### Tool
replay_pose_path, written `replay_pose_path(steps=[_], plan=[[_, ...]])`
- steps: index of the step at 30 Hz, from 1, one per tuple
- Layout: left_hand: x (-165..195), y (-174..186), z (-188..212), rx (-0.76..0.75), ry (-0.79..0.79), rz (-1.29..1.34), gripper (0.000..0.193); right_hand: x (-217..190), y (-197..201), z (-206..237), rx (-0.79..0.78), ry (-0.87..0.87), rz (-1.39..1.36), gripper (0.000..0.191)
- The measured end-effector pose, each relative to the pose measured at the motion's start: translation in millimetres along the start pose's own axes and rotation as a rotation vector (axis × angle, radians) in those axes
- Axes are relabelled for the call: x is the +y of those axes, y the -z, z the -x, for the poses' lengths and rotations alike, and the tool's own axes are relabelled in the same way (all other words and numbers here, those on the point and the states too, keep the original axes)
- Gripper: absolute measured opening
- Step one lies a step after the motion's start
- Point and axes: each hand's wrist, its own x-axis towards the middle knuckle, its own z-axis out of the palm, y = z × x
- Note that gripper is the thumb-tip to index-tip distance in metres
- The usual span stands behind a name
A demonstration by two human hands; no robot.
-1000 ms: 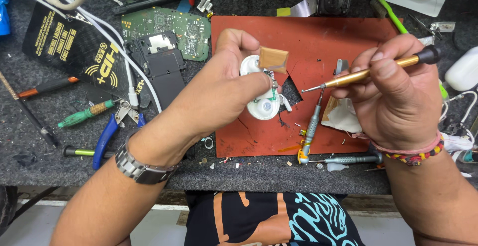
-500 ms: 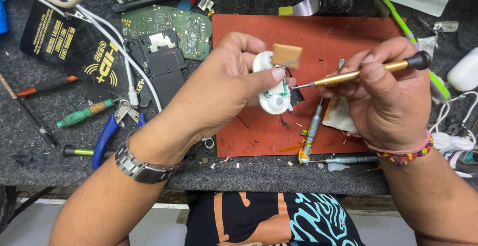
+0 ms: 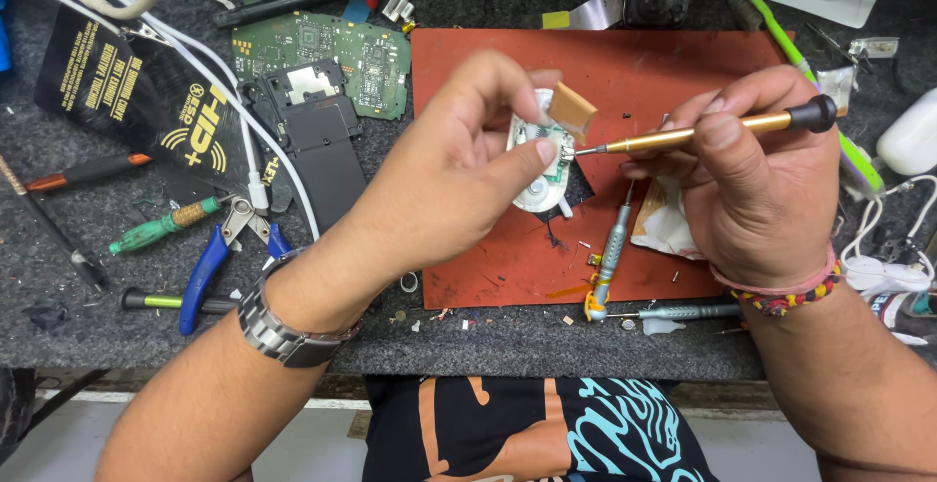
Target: The person repairs a white wireless earbud charging case at a cluttered workbench. They hold the opened case, use a small precision screwdriver to work on screws and internal components, reposition the case repeatedly, and finally close the case lid and handle the earbuds.
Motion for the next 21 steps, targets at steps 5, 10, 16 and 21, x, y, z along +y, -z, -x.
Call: replay_pose_path(steps=[5, 10, 16, 21], plan=[[0.9, 1.3, 0.1, 0.0, 0.017, -0.165, 0.013, -0.8, -2.2, -1.8, 0.011, 0.027, 0.059, 0.019], [4.5, 3.9, -0.7, 0.035, 0.039, -0.32, 0.016, -0.8, -4.2, -4.0, 0.01, 0.045, 0.088, 0.02], [3.4, 5.4, -3.1, 0.028, -0.007, -0.386, 0.016, -0.4, -5.4, -3.7, 0.002, 0.075, 0.128, 0.021], [4.6, 6.5, -2.3, 0.052, 0.056, -0.459, 0.013, -1.4, -5.9, -3.5, 0.003, 0.073, 0.135, 0.021]])
